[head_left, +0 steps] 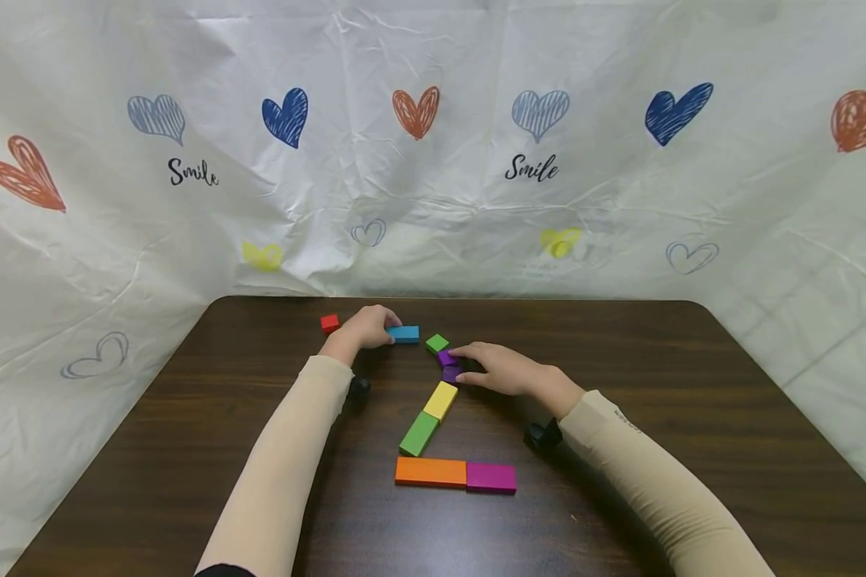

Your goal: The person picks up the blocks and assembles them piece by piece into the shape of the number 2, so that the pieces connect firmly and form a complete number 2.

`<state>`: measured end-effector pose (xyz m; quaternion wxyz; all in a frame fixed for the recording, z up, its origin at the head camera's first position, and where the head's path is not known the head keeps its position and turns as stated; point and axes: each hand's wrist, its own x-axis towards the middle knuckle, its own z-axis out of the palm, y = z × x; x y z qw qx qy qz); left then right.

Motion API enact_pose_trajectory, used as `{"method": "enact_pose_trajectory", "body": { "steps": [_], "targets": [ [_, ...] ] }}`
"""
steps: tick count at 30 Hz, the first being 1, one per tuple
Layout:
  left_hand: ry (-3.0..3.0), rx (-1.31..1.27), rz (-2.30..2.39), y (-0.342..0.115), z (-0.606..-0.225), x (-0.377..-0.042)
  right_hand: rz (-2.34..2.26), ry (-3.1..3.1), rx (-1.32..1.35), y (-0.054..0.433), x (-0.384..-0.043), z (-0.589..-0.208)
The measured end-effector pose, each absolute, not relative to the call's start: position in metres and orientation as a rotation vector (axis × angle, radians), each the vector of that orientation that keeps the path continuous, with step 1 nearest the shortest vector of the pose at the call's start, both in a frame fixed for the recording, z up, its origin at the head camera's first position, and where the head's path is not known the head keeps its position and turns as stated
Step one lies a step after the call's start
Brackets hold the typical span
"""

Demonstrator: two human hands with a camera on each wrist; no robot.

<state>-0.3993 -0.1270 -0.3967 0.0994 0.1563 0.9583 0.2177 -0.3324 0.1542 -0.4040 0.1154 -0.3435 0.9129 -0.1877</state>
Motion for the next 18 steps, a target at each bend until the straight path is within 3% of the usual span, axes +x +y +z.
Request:
{"method": "enact_pose_trajectory", "body": {
  "steps": [18],
  "targets": [
    [2.854, 0.441, 0.685, -0.113, -0.398, -0.398, -0.550, 2.669, -1.011, 0.155, -0.332, -0.404]
  ]
}}
